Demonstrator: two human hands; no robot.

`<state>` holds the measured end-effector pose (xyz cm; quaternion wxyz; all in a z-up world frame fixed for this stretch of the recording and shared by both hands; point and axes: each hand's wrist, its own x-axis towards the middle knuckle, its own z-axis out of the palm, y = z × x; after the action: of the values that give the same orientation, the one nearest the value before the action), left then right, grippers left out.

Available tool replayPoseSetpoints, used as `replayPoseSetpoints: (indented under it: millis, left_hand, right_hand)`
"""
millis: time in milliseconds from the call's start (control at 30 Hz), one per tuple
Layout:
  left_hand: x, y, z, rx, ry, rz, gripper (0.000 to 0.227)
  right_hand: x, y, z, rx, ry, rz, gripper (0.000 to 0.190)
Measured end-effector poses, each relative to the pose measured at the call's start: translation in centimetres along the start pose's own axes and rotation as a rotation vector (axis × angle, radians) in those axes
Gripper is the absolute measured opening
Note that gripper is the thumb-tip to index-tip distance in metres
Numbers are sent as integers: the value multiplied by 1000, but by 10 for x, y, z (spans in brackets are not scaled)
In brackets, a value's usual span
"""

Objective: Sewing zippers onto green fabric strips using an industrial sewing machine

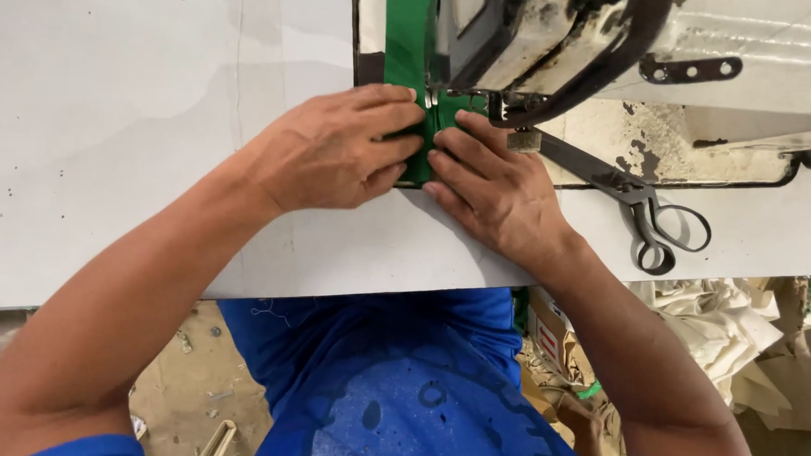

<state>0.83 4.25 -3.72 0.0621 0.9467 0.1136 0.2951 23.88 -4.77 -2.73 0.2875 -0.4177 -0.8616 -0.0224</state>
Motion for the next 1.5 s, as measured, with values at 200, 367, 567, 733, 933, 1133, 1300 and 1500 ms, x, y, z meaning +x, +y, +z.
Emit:
replayPoseSetpoints:
  millis: [200, 367, 567, 733, 933, 1133, 1300, 1500]
  left_hand:
    - [24, -24, -31, 3, -91, 121, 16]
    - [16, -21, -26, -119, -99, 74, 24]
    - [11, -21, -23, -172, -102, 51, 15]
    - [13, -20, -22, -148, -96, 54, 13]
    - [12, -17, -19, -104, -125, -12, 19]
    - [14, -19, -16, -96, -46, -26, 14]
    - [17, -18, -16, -115, -54, -87, 11]
    - [17, -15, -13, -98, -52, -107, 10]
  right_hand:
    - [14, 15, -8, -44, -168, -41, 20]
    - [19, 16, -13, 163, -183, -7, 20]
    - [13, 17, -7, 172, -166, 85, 19]
    - [16, 8, -7, 188, -132, 130, 15]
    - [13, 5, -4, 176, -237, 371, 19]
    - [22, 7, -9, 251, -342, 444, 19]
    - [21, 9, -3, 204, -148, 222, 11]
    - [15, 9, 3, 237, -183, 314, 11]
